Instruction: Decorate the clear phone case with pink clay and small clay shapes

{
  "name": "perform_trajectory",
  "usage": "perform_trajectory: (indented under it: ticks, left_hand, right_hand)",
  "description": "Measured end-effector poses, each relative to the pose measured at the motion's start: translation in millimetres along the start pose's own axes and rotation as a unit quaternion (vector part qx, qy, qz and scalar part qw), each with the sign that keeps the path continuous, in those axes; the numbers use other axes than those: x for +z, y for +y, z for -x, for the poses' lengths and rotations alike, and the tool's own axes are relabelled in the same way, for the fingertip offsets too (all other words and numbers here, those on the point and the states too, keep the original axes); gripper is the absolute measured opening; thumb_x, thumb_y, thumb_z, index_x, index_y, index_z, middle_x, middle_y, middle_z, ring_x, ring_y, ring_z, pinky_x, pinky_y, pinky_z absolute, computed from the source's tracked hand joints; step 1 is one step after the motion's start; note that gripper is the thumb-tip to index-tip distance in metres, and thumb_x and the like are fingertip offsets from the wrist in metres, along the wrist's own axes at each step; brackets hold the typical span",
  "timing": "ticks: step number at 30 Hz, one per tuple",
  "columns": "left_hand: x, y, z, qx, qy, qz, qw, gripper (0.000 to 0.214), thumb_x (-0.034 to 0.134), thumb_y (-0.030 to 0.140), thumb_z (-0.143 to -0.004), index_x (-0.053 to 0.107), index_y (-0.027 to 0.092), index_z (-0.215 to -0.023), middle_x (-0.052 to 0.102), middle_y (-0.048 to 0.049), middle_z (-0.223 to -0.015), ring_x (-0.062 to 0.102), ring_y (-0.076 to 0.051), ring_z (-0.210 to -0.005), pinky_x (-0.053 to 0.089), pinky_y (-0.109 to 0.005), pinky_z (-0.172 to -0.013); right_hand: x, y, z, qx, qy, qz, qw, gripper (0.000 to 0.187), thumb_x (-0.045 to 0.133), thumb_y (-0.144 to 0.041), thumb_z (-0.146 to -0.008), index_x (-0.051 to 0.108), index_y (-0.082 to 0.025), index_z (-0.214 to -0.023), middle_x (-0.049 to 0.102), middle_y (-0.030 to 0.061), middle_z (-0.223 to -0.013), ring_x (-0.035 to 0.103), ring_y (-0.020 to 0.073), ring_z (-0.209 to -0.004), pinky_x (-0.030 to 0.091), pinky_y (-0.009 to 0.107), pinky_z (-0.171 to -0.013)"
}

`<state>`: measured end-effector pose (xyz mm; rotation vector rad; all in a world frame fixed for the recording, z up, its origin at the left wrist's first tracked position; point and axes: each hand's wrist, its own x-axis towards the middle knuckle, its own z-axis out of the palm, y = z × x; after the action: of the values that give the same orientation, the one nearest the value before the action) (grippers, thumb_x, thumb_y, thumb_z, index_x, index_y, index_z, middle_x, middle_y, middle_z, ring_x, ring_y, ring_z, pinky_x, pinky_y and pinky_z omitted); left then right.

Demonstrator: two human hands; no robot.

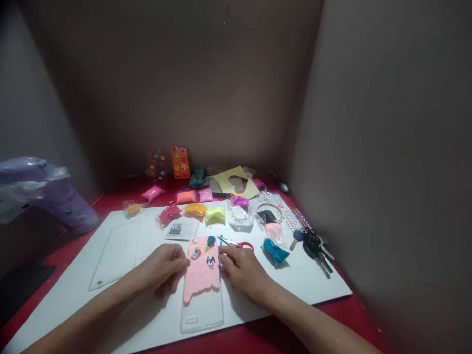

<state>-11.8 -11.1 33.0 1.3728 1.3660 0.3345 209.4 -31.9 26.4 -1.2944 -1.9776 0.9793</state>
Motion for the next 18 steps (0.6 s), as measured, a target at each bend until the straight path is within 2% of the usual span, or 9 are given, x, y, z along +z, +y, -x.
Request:
perform_trajectory:
  ticks: [3,10,18]
  left_hand:
    - [0.2,0.9,0.4,-0.002,0.006,-0.010,1.000,0.011,0.047,0.027,-0.077,0.042,0.020,-0.070,0.055,0.0043,-0.036,0.048,-0.012,-0.024,0.031,-0.017,-0.024]
    - [0.0,1.3,0.6,0.007,0.021,-0.023,0.999,0.011,0.046,0.028,-0.078,0.042,0.020,-0.072,0.054,0.0052,-0.036,0.047,-0.011,-0.025,0.030,-0.016,-0.025]
    - [0.6,6.3,3.3,0.006,0.029,-0.035,0.999,0.010,0.046,0.027,-0.079,0.040,0.021,-0.074,0.053,0.0057,-0.037,0.044,-0.011,-0.024,0.028,-0.016,-0.024]
  right_hand:
    - [0.3,2.1,-0.3,-0.007,0.009,0.017,1.000,0.027,0.040,-0.025,-0.094,0.066,-0.019,-0.086,0.062,-0.0018,-0.061,0.053,0.0121,-0.052,0.039,0.023,-0.055]
    - [-1.1,2.4,0.4,-0.028,0.023,0.029,0.999,0.028,0.043,-0.024,-0.093,0.069,-0.020,-0.084,0.067,0.0012,-0.071,0.059,0.0152,-0.067,0.043,0.025,-0.063]
    - [0.7,4.3,1.1,-0.056,0.041,0.059,0.996,0.030,0.041,-0.023,-0.093,0.068,-0.019,-0.083,0.068,0.0021,-0.071,0.059,0.0148,-0.066,0.044,0.025,-0.062]
